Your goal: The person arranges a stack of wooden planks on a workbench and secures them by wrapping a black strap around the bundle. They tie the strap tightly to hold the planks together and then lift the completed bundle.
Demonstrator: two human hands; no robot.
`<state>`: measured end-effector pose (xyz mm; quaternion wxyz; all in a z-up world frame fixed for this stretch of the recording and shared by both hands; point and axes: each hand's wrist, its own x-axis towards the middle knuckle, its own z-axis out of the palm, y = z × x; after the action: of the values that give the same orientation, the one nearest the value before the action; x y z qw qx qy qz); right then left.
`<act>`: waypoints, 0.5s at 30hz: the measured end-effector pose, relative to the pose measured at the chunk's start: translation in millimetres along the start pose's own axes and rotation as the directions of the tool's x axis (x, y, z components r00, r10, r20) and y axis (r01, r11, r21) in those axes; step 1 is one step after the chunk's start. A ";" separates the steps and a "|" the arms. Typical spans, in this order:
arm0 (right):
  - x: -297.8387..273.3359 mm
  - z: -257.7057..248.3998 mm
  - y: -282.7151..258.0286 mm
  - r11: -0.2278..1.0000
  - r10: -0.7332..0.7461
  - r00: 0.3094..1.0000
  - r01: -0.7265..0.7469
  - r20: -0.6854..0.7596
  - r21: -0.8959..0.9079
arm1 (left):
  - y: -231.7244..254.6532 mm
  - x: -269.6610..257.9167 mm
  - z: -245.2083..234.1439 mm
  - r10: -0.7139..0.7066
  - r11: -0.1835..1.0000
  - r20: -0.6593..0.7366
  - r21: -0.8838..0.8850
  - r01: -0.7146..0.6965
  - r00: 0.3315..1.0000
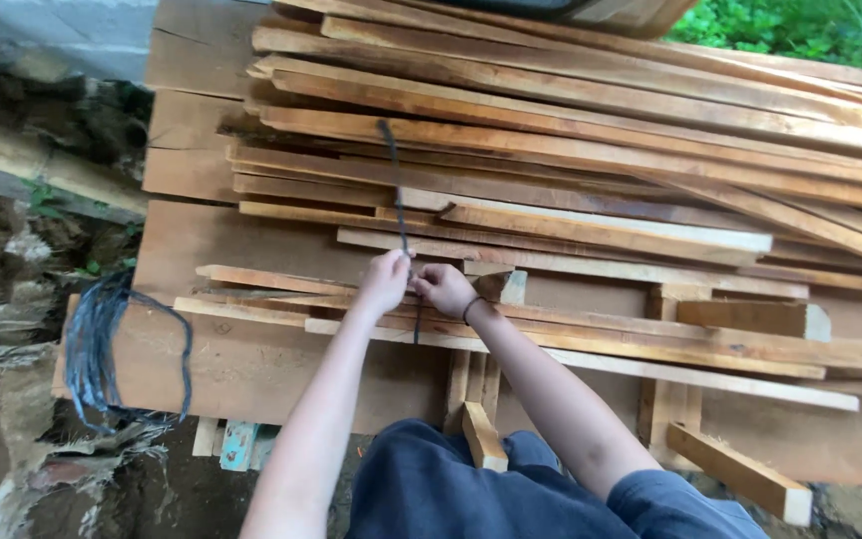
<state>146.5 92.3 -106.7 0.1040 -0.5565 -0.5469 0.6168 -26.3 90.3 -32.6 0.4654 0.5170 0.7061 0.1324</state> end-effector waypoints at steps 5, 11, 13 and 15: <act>-9.2 -2.0 -13.7 0.981 0.039 0.999 -0.043 0.022 0.188 | -71.2 2.6 16.8 0.129 0.935 0.164 0.310 -0.175 0.978; -8.5 -0.6 -15.9 0.984 0.060 0.998 -0.060 0.008 0.170 | -53.7 -48.5 4.3 0.362 0.835 -0.112 0.481 -0.268 0.926; -7.5 -1.5 -18.3 0.989 0.060 0.998 -0.060 0.004 0.138 | -45.0 -56.8 0.0 0.362 0.837 -0.143 0.484 -0.254 0.921; -5.8 -2.6 -14.9 0.992 0.042 0.999 -0.042 0.009 0.118 | -38.9 -58.6 0.6 0.215 0.922 -0.139 0.356 -0.153 0.967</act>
<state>143.5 95.1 -91.1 0.1218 -0.5586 -0.4981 0.6520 -47.5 23.4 -28.4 0.2899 0.6404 0.7047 0.0961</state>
